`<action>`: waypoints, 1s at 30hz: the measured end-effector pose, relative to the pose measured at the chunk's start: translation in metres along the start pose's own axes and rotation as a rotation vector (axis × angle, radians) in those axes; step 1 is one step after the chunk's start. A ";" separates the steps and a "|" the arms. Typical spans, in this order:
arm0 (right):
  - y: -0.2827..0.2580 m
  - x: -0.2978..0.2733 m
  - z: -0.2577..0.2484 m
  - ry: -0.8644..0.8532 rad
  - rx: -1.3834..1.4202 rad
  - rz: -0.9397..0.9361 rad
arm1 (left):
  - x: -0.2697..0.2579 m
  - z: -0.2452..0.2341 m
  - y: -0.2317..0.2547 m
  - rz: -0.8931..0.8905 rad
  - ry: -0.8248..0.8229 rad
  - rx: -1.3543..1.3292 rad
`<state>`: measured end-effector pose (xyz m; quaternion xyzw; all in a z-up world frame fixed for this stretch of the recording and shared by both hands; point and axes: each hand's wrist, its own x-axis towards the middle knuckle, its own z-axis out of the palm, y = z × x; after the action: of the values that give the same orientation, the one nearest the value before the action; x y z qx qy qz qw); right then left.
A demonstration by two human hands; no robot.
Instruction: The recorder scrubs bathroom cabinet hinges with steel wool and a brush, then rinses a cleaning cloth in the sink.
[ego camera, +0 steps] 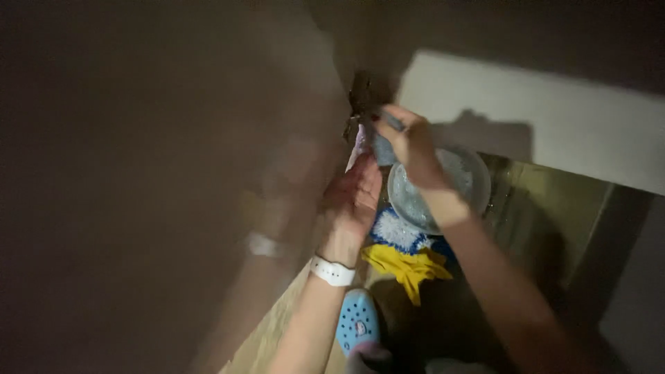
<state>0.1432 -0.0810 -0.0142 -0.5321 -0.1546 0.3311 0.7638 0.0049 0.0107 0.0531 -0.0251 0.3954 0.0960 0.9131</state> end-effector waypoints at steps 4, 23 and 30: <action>-0.043 -0.045 0.052 0.424 -0.728 -0.241 | -0.002 -0.032 -0.010 0.103 -0.017 0.179; -0.079 -0.045 0.041 0.221 -0.285 -0.258 | 0.019 -0.055 -0.007 0.036 -0.107 0.143; -0.032 -0.026 0.020 0.322 -1.308 -0.613 | 0.024 -0.042 -0.011 0.071 -0.072 0.227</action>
<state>0.1229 -0.0910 0.0255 -0.8534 -0.3479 -0.1392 0.3623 -0.0067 -0.0014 0.0065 0.0961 0.3712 0.0837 0.9198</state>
